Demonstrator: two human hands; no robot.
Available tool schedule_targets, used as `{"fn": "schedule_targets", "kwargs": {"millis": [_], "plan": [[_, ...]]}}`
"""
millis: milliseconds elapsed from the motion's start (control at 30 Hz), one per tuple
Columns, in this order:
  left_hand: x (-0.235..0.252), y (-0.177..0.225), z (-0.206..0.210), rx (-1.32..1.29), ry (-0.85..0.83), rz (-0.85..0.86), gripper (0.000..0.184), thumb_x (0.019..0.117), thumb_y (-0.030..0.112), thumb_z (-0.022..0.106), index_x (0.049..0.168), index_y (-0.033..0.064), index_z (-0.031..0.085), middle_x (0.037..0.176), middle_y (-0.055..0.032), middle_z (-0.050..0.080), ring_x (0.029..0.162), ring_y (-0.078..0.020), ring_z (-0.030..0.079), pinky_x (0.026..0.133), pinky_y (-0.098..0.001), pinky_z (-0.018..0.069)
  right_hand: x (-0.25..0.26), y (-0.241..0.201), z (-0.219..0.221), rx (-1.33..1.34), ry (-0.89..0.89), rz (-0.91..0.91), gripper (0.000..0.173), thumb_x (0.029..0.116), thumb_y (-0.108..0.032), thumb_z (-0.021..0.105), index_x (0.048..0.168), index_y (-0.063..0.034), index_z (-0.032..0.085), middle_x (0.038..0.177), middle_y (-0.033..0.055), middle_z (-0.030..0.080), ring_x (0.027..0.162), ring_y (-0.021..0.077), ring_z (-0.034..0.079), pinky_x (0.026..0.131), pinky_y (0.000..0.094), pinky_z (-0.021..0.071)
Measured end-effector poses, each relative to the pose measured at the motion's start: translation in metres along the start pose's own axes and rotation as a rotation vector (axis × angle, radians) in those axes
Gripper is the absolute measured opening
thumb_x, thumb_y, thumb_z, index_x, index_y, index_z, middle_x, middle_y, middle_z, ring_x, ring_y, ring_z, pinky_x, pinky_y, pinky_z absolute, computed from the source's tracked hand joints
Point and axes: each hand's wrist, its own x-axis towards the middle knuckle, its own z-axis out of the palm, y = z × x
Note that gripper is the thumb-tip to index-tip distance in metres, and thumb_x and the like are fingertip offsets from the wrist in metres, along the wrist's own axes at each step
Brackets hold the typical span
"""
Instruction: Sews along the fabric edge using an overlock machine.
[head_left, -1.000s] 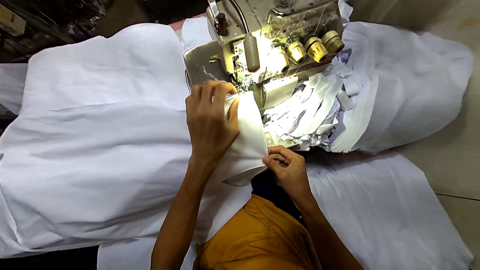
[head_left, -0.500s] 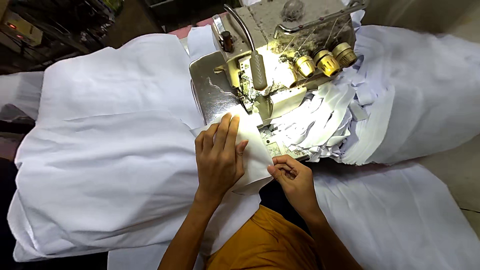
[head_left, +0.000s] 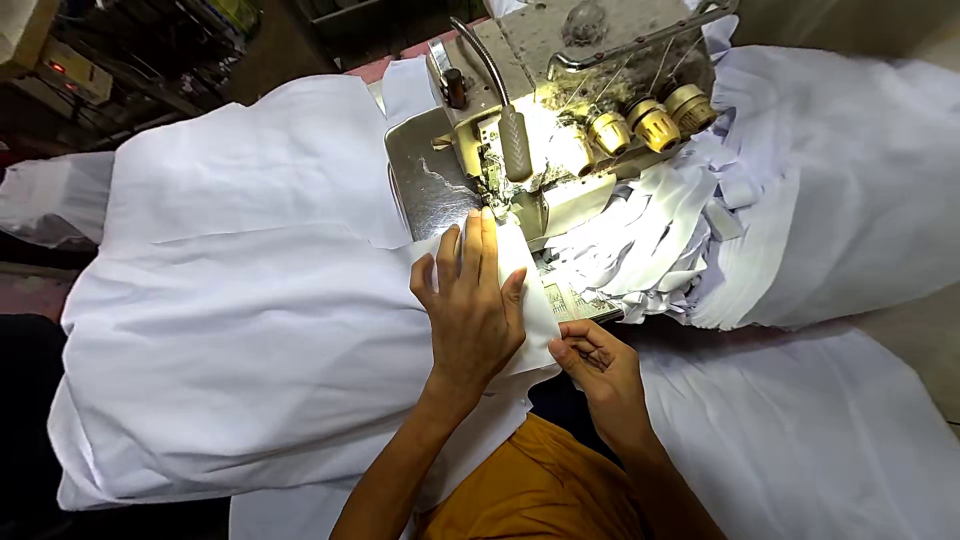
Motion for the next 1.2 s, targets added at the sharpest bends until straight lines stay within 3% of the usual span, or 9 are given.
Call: {"fn": "schedule_targets", "kwargs": {"millis": [133, 533, 733, 1033, 1200], "plan": [[0.002, 0.004, -0.003, -0.097, -0.016, -0.024, 0.059, 0.1092, 0.041, 0.029, 0.155, 0.0070, 0.045, 0.162, -0.0078, 0.042, 0.151, -0.0257, 0.033, 0.118, -0.0606, 0.0170, 0.004, 0.004, 0.002, 0.017, 0.011, 0.003, 0.014, 0.0966, -0.011, 0.067, 0.106, -0.0006, 0.068, 0.085, 0.0018, 0.072, 0.074, 0.0051, 0.068, 0.067, 0.0171, 0.0569], [-0.007, 0.007, 0.000, -0.122, 0.019, -0.025, 0.059, 0.1092, 0.045, 0.029, 0.152, 0.0105, 0.050, 0.162, -0.0037, 0.043, 0.153, -0.0221, 0.031, 0.119, -0.0608, 0.0155, 0.001, 0.021, 0.004, -0.090, 0.043, -0.022, 0.012, 0.0953, -0.013, 0.067, 0.102, -0.0030, 0.069, 0.081, -0.0012, 0.069, 0.068, 0.0014, 0.064, 0.061, 0.0137, 0.0529], [-0.001, 0.007, -0.001, -0.148, 0.008, -0.051, 0.059, 0.1094, 0.045, 0.029, 0.150, 0.0088, 0.052, 0.160, -0.0060, 0.045, 0.151, -0.0240, 0.033, 0.119, -0.0608, 0.0170, 0.009, 0.017, 0.004, -0.106, 0.033, -0.026, 0.012, 0.0960, -0.013, 0.067, 0.103, -0.0031, 0.068, 0.081, -0.0018, 0.069, 0.067, 0.0010, 0.063, 0.059, 0.0138, 0.0513], [-0.001, 0.009, 0.000, -0.136, -0.007, -0.038, 0.060, 0.1096, 0.045, 0.027, 0.153, 0.0093, 0.048, 0.162, -0.0056, 0.042, 0.152, -0.0236, 0.032, 0.120, -0.0607, 0.0158, 0.005, 0.018, 0.002, -0.173, 0.040, -0.043, 0.014, 0.0965, -0.015, 0.068, 0.104, -0.0032, 0.069, 0.083, -0.0022, 0.070, 0.069, -0.0008, 0.063, 0.061, 0.0126, 0.0523], [-0.006, 0.007, 0.005, -0.122, -0.001, 0.009, 0.063, 0.1093, 0.046, 0.027, 0.156, 0.0072, 0.042, 0.164, -0.0078, 0.038, 0.154, -0.0250, 0.029, 0.121, -0.0631, 0.0137, 0.002, 0.003, -0.019, -0.399, 0.062, -0.093, 0.018, 0.0997, -0.019, 0.064, 0.111, -0.0061, 0.069, 0.090, -0.0016, 0.072, 0.072, 0.0012, 0.065, 0.063, 0.0160, 0.0541]]}}
